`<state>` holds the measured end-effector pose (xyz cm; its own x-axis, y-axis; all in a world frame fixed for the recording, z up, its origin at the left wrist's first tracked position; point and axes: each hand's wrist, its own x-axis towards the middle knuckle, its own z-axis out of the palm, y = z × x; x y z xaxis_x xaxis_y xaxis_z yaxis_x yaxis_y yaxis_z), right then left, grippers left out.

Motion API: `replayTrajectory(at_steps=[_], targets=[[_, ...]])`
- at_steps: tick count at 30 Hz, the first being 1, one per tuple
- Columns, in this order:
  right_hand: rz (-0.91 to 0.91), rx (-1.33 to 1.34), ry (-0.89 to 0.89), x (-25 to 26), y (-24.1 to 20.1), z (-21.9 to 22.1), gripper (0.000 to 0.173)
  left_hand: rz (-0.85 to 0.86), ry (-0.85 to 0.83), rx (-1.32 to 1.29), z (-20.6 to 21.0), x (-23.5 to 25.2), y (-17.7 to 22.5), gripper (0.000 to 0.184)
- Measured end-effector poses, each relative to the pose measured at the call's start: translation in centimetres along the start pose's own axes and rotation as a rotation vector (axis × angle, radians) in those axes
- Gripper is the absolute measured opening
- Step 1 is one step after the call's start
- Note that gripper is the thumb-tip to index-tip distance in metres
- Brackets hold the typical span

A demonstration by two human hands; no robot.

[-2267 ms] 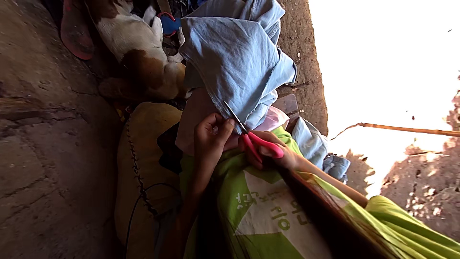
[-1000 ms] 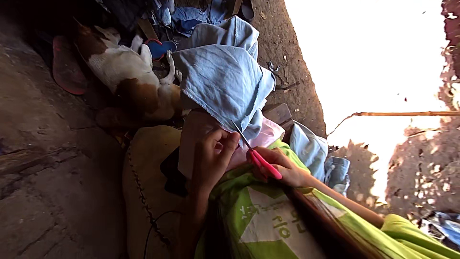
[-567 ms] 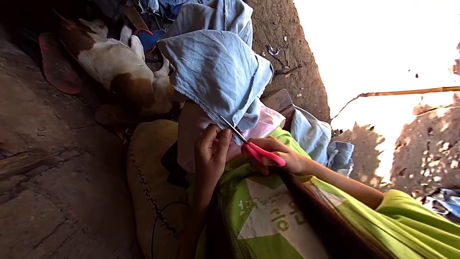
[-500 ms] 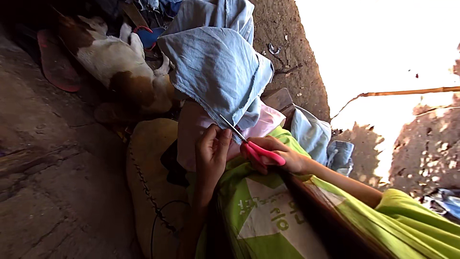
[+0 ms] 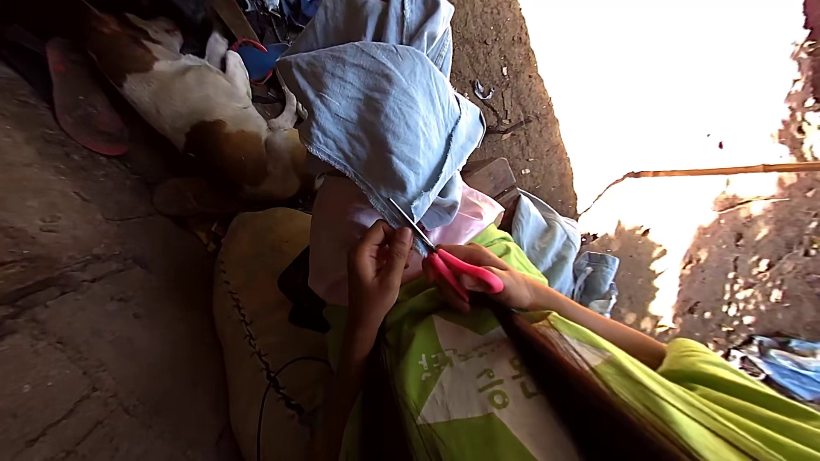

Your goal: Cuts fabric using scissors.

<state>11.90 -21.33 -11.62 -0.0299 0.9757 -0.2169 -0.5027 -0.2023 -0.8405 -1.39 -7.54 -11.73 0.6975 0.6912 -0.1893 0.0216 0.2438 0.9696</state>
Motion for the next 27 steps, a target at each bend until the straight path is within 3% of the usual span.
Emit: replayTrajectory(at_steps=[5, 8, 19, 23, 27], targets=[[-0.017, -0.013, 0.000, 0.2, -0.2, -0.2, 0.039, -0.050, 0.031, 0.017, -0.6, 0.3, 0.2, 0.023], [-0.022, -0.054, 0.007, 0.1, -0.3, -0.1, 0.033, -0.064, 0.040, 0.067, -1.0, 0.5, 0.7, 0.015], [-0.051, -0.150, 0.014, 0.2, -0.3, -0.3, 0.050, -0.061, 0.075, 0.084, 0.1, 0.6, 1.7, 0.015], [-0.087, -0.129, 0.002, 0.1, -0.1, -0.4, 0.040, -0.093, 0.106, 0.064, 0.1, 0.6, 1.8, 0.016], [-0.036, -0.117, -0.002, 0.2, -0.1, -0.3, 0.041, -0.116, 0.120, 0.058, 0.1, 0.4, 1.8, 0.015]])
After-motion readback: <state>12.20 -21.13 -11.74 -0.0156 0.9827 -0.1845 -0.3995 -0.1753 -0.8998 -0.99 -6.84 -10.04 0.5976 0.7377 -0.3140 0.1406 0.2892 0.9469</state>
